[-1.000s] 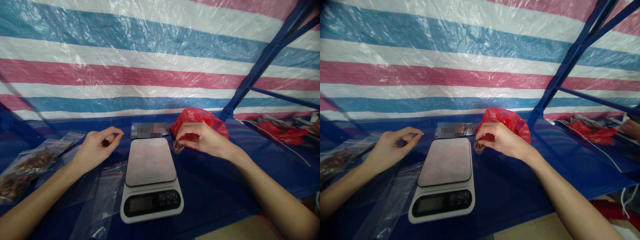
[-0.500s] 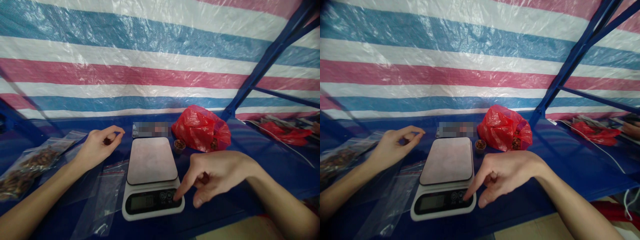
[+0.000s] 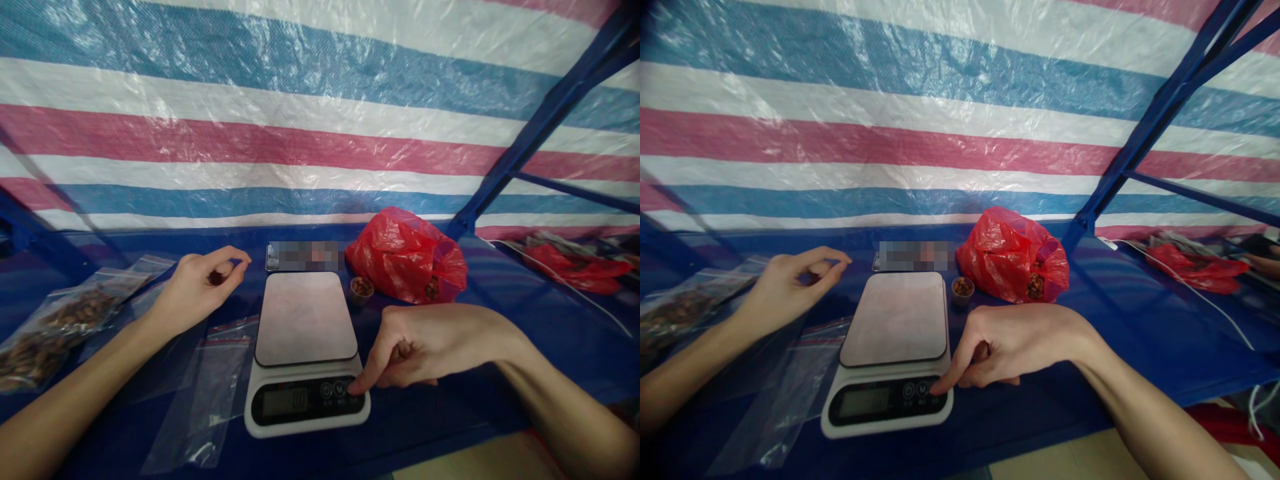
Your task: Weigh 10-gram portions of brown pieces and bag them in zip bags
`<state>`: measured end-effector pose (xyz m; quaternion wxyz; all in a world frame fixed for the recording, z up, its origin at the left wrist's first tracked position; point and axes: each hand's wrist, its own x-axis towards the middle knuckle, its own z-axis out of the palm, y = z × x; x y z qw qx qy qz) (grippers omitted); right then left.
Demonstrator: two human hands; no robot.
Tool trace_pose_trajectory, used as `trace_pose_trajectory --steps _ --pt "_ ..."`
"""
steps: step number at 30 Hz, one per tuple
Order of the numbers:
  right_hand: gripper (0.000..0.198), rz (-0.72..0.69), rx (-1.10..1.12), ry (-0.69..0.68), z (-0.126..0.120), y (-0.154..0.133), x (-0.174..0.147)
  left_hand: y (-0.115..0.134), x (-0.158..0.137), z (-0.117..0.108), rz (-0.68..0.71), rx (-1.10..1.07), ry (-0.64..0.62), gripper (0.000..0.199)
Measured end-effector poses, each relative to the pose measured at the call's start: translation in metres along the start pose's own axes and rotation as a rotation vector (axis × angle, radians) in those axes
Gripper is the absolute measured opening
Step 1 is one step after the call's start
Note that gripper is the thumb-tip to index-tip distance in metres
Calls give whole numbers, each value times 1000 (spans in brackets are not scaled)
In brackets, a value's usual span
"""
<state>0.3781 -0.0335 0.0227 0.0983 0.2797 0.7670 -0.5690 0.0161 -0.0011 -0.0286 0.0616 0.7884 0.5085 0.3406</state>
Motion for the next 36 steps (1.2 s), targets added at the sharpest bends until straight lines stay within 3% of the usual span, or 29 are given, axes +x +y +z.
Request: trace_pose_trajectory --steps 6,9,11,12,14,16,17,19,22,27,30,36 --pt "42 -23 -28 18 3 -1 2 -1 0 1 -9 4 -3 28" --pt "37 -110 -40 -12 -5 4 1 -1 0 1 -10 12 4 29" --pt "35 -202 -16 44 -13 8 -1 -2 1 1 -18 14 9 30" --pt "34 -256 -5 142 -18 10 -3 -2 1 1 -24 14 8 31" --pt "31 -342 -39 472 -28 12 -7 -2 1 2 -29 10 5 32" --pt "26 -359 -152 803 -37 14 -10 -2 0 1 -23 4 3 32" --pt "28 -351 -216 896 -41 16 -11 -2 0 1 -18 1 3 32" --pt "42 -331 -311 901 -46 19 -11 -3 0 0 -10 -3 5 31" --pt "66 -308 -354 753 -46 27 -4 -4 -1 0 4 -8 1 30" --pt "67 -269 -381 709 -40 34 10 -4 -1 0 26 -20 12 29" --pt "63 -307 -314 752 -39 33 12 -4 0 1 30 -28 18 28" --pt "59 -379 -357 1016 -32 16 13 -6 0 2 30 -25 24 27"
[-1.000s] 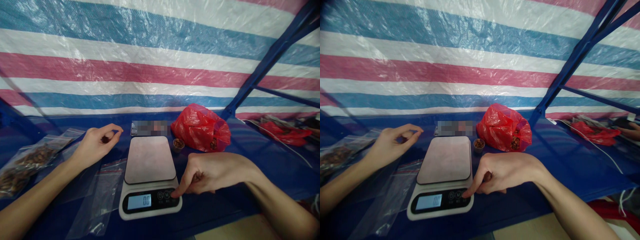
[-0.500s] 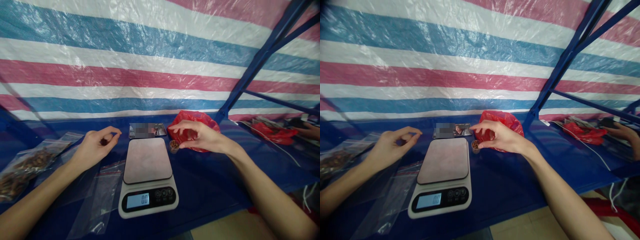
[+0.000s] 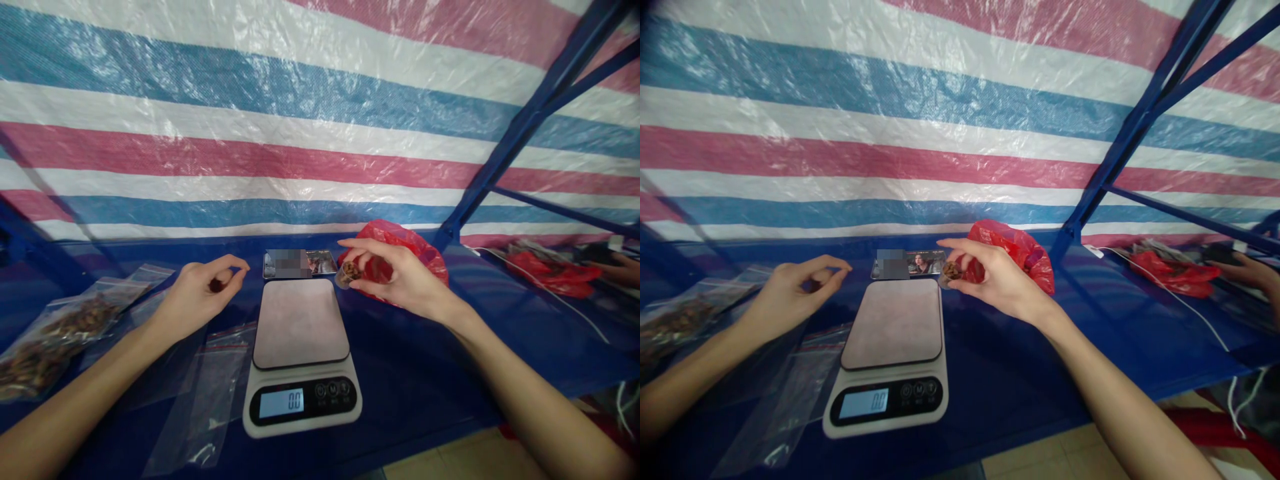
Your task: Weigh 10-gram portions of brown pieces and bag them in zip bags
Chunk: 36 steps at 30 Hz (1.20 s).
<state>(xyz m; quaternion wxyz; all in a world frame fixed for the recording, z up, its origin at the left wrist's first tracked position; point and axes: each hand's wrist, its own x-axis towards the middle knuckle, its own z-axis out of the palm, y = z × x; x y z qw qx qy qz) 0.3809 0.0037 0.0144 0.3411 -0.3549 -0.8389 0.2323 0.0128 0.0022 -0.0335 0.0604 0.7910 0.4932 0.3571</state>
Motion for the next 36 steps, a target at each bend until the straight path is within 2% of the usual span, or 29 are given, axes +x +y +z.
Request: trace_pose_trajectory --steps 4,10,14,21,23,24,27,28,30,32,36 --pt "60 -57 45 64 14 -15 2 -2 0 1 2 -2 -6 27" --pt "56 -80 50 -87 37 -26 7 -4 0 2 20 0 -9 27" --pt "57 -112 63 -105 48 -27 7 -2 0 2 27 -1 -4 26" --pt "77 -113 97 -146 48 -23 6 0 0 1 29 -6 -2 26" --pt "73 -113 107 -65 39 -23 5 0 0 1 29 -3 3 26" --pt "64 -112 106 24 32 -23 4 0 0 1 26 -2 5 26" --pt "17 -119 23 454 6 -15 0 1 1 0 7 -7 4 26" --pt "12 -124 -27 617 -5 -10 -2 1 1 -1 2 -11 2 27" --pt "28 -114 -86 849 -26 4 -3 1 1 -2 -4 -17 3 27" --pt "36 -57 -104 894 -43 20 -3 0 1 -2 -10 -19 6 26" --pt "39 110 -238 664 -56 43 -1 -2 1 -2 -27 -28 12 26"
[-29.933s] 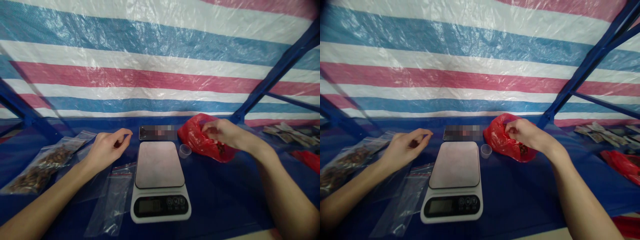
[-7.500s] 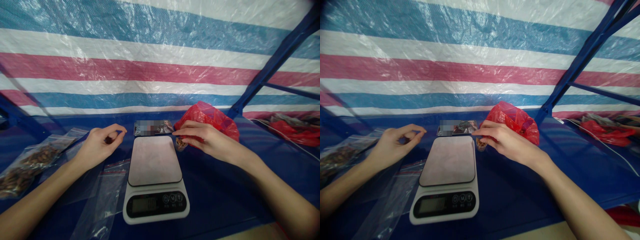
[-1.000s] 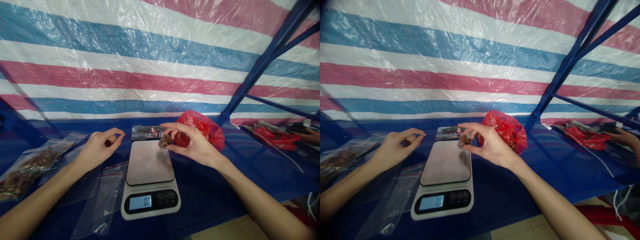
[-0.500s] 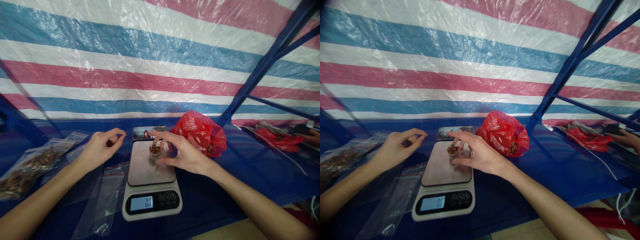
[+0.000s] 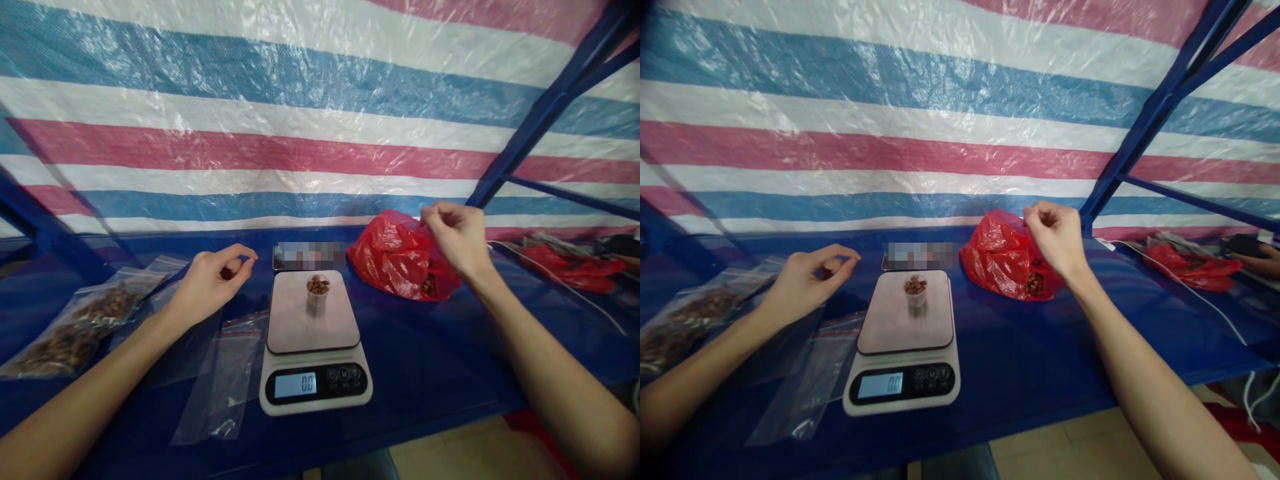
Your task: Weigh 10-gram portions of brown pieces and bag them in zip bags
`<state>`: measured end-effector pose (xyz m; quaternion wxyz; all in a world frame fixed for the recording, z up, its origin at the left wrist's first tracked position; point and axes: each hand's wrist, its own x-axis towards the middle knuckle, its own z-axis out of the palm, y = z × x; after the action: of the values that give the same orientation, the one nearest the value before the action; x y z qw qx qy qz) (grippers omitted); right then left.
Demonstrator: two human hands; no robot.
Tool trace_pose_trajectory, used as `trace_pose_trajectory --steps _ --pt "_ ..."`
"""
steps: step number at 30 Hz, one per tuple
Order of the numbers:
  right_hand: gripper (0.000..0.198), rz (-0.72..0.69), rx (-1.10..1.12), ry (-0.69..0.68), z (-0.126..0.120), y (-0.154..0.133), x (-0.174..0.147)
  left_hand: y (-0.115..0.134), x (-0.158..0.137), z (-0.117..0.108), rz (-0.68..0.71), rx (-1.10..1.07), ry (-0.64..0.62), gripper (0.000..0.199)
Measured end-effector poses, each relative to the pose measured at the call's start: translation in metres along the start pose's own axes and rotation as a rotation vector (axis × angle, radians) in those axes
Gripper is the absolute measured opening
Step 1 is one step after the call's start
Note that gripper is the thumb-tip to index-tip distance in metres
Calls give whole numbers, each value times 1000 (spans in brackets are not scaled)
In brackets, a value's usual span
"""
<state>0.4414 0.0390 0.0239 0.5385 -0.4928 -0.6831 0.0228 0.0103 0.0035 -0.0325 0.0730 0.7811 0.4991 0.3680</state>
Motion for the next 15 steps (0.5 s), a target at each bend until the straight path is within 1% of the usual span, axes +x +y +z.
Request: trace_pose_trajectory --steps 2,5,6,8,10,13,15 --pt "37 -16 -11 -173 3 2 -2 0 0 0 -5 -8 3 26" --pt "28 -81 -11 -460 8 -1 -6 1 1 0 -9 -24 6 26" --pt "27 -106 -15 -526 10 -2 -7 1 1 0 -8 -31 6 26" --pt "29 -138 -22 -573 12 -3 -7 1 1 0 -3 -42 5 26" --pt "33 -157 -31 -582 14 0 -7 1 0 1 3 -47 8 25" --pt "36 -139 -55 -617 14 10 -8 1 0 1 13 -53 10 24" --pt "35 -105 -80 -590 13 17 -10 1 1 1 16 -51 8 23"
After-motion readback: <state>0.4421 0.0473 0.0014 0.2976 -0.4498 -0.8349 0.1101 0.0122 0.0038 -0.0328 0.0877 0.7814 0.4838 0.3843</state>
